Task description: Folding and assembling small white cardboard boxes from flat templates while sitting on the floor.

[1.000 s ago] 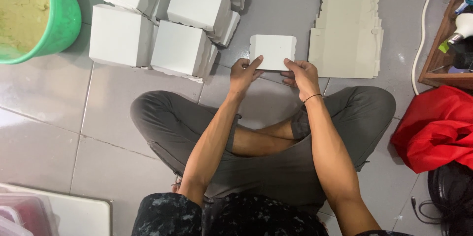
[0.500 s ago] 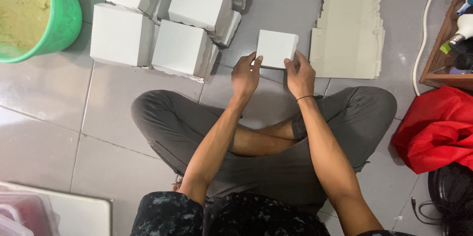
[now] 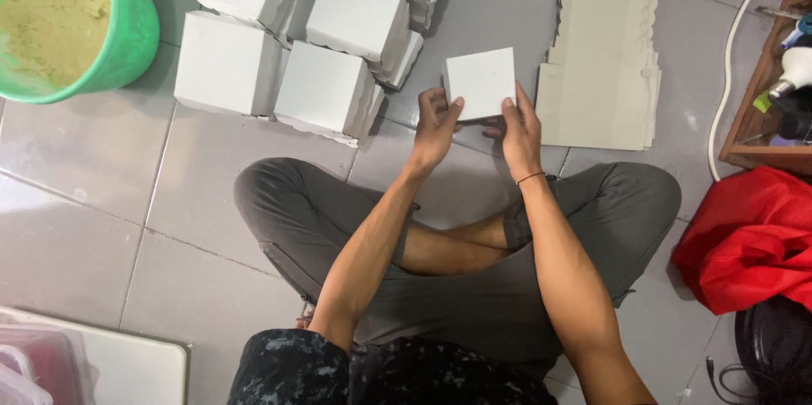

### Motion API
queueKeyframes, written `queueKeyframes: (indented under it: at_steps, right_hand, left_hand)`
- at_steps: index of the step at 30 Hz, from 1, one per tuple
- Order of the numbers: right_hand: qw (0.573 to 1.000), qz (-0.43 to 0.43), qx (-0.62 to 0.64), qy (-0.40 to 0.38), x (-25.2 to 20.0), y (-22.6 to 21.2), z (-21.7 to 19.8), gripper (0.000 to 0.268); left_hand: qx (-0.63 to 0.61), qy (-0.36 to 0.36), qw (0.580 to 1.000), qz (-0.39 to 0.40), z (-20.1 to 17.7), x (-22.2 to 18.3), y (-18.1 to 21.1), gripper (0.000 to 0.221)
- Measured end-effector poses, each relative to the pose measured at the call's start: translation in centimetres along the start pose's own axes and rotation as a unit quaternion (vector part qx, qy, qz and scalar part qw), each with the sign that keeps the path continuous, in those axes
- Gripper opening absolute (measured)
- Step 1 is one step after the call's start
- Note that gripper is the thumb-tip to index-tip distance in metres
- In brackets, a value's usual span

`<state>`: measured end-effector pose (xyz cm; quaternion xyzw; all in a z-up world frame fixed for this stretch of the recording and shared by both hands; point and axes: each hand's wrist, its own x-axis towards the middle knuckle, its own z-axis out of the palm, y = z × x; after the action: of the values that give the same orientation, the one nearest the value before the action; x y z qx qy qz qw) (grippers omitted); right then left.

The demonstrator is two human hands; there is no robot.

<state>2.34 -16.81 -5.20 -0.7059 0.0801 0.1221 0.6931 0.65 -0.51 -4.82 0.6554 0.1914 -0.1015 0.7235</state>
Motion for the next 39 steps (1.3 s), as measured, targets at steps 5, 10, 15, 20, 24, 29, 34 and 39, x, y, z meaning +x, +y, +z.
queueKeyframes:
  at_steps: [5, 10, 15, 20, 24, 29, 34, 39]
  right_hand:
    - [0.994, -0.049, 0.087, 0.037, 1.5, 2.0, -1.7, 0.059]
    - [0.978, 0.008, 0.205, 0.048, 2.4, 1.8, -2.2, 0.069]
    - [0.976, 0.026, 0.214, 0.015, 2.4, 2.3, -1.9, 0.05]
    - [0.978, 0.02, 0.205, -0.015, 2.4, 2.6, -1.9, 0.054]
    - [0.981, 0.021, 0.189, -0.021, 2.2, 2.2, -1.8, 0.051]
    - [0.987, 0.027, 0.156, -0.025, 1.7, 1.2, -1.1, 0.054]
    - [0.998, -0.032, 0.029, 0.05, 2.0, -0.5, -2.6, 0.044]
    - [0.823, 0.0, -0.466, 0.326, 6.0, 3.5, -13.7, 0.077]
  left_hand:
    - [-0.001, 0.0, 1.0, -0.003, 1.6, -4.4, 5.9, 0.086]
    - [-0.195, 0.05, 0.979, -0.015, 0.7, -5.8, 7.9, 0.081]
    - [-0.217, 0.23, 0.945, 0.077, -1.3, -8.2, 15.8, 0.082]
    - [-0.14, 0.225, 0.956, 0.127, -3.6, -7.1, 17.0, 0.097]
    - [-0.054, 0.232, 0.96, 0.15, -3.5, -7.5, 14.6, 0.104]
    - [0.132, 0.282, 0.928, 0.205, -2.3, -8.0, 14.2, 0.087]
    - [0.182, 0.257, 0.912, 0.261, -2.5, -7.1, 14.0, 0.08]
    - [0.225, 0.315, 0.888, 0.25, -2.4, -7.9, 11.7, 0.084]
